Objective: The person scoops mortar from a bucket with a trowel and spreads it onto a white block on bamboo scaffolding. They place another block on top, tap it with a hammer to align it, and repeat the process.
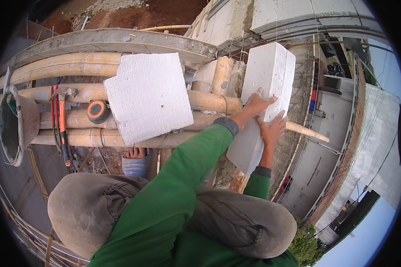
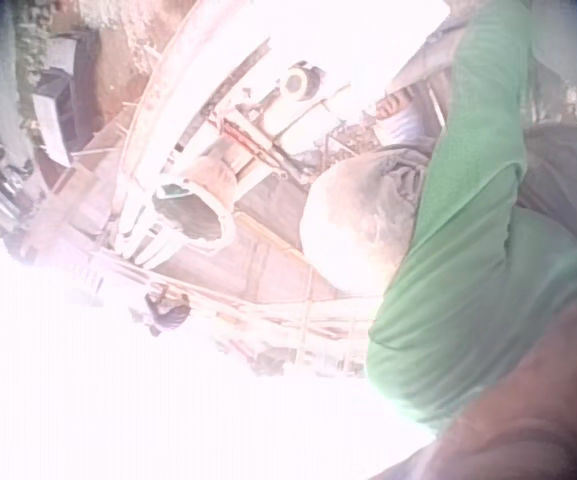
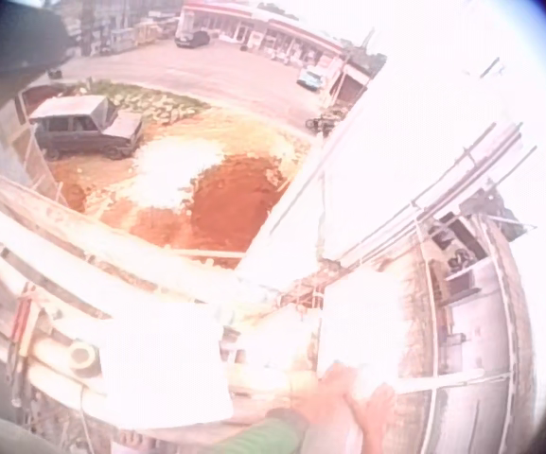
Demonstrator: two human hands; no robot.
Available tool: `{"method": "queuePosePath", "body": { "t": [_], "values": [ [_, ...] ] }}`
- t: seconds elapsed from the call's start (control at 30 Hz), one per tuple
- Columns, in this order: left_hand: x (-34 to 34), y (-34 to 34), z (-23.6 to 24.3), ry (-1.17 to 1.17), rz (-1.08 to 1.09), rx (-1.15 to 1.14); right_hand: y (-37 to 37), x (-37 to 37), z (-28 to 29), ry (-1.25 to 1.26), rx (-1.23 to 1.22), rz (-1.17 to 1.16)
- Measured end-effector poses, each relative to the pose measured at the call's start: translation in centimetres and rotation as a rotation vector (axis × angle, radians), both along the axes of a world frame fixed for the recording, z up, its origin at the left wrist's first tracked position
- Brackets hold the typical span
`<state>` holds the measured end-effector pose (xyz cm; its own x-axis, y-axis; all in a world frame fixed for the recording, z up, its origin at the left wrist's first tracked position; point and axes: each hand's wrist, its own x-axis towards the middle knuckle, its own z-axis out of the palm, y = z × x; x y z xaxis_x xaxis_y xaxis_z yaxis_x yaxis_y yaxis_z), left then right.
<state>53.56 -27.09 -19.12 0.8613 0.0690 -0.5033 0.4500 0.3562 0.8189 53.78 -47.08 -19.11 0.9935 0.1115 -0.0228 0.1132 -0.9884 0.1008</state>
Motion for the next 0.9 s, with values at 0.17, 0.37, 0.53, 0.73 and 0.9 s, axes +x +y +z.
{"method": "queuePosePath", "body": {
  "t": [0.17,0.37,0.53,0.73,0.9],
  "values": [
    [0.6,2.1,-1.3,0.075,0.212,-0.007,2.3,-1.0,1.6,0.021,0.108,-0.041],
    [-1.4,-3.1,0.7,0.06,-0.023,0.203,2.6,-1.2,1.7,0.018,0.129,-0.036],
    [-0.3,-6.1,2.2,0.153,0.038,0.411,2.5,-1.1,0.9,-0.053,0.129,-0.005],
    [0.8,-6.4,2.2,0.254,0.01,0.565,2.6,-1.1,0.9,-0.019,0.159,-0.035],
    [1.0,-6.4,1.8,0.284,0.013,0.587,2.7,-1.1,1.5,0.048,0.223,-0.066]
  ]
}}
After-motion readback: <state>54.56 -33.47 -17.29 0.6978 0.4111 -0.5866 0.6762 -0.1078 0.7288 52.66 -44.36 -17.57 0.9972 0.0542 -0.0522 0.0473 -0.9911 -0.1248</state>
